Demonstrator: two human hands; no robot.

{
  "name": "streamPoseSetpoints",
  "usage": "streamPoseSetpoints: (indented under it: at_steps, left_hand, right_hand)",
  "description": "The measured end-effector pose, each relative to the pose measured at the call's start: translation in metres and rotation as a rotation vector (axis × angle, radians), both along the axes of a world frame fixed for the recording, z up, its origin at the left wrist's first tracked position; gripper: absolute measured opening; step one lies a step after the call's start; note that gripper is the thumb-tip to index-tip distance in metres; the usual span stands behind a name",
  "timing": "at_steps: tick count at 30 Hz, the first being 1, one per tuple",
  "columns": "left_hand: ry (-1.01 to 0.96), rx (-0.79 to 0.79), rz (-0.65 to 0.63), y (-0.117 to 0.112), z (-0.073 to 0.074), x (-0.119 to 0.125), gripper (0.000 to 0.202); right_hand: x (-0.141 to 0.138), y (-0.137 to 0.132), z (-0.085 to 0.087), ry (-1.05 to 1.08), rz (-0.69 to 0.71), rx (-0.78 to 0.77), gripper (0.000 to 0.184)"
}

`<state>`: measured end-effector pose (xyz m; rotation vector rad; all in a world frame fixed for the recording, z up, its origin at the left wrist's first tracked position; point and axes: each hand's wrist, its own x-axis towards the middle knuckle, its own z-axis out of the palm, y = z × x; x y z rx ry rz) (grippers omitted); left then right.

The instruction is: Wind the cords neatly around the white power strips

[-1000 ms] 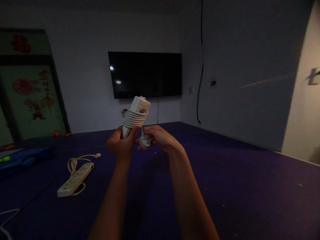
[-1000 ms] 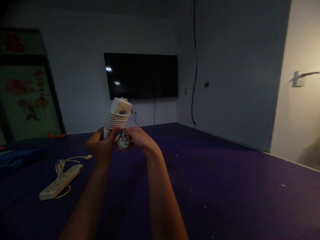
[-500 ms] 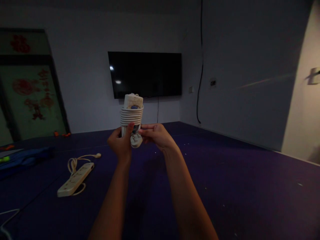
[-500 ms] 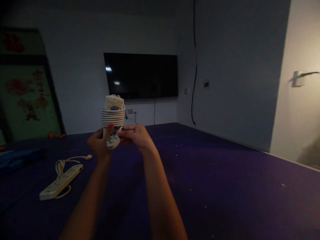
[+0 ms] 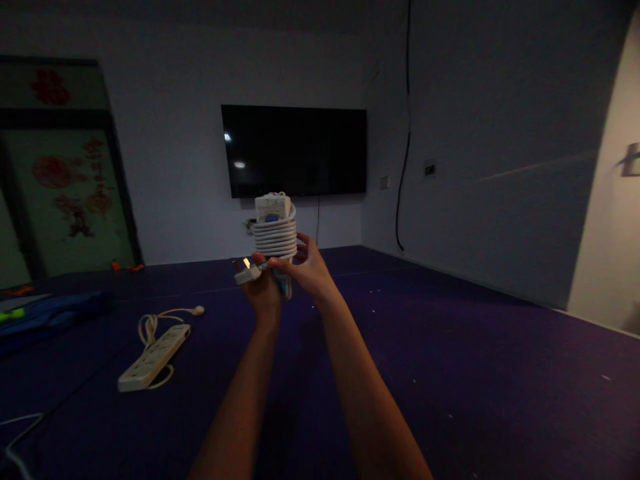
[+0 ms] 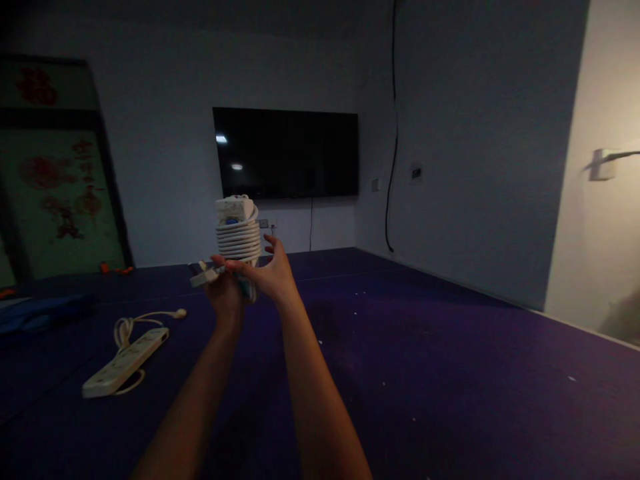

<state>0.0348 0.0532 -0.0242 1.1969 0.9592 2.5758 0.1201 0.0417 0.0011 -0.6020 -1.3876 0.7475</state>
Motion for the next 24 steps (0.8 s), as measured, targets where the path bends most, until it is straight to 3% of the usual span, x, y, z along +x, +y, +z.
streamPoseSetpoints:
  at_steps: [3,8,11,14,17,20,24]
  left_hand:
    - [-0.032,-0.085,-0.051,0.000,-0.003,0.007,0.021]
    - [-0.002,-0.149,-0.069,-0.007,-0.007,0.017,0.031]
    - [0.190,-0.265,-0.048,-0.006,-0.008,0.015,0.037]
    - [0.440,-0.342,-0.103,-0.002,-0.008,0.008,0.034]
    - [0.509,-0.419,-0.157,-0.003,-0.002,-0.001,0.031]
    - [0.425,-0.445,-0.175,-0.011,0.010,-0.013,0.052]
    - [0.226,-0.294,-0.126,-0.032,0.031,-0.029,0.052]
  right_hand:
    - [-0.002,0.001,-0.001,0.030,0.218,0.033,0.054]
    - [0.001,0.005,-0.004,0.103,0.270,-0.012,0.040]
    - [0.006,0.008,-0.004,0.158,0.266,-0.045,0.038]
    - [0.015,0.013,-0.004,0.278,0.161,-0.111,0.035]
    - [0.034,0.026,-0.006,0.352,0.012,-0.225,0.030]
    - [0.067,0.047,-0.018,0.283,-0.223,-0.523,0.025]
    - [0.122,0.070,-0.051,0.194,-0.420,-0.724,0.020]
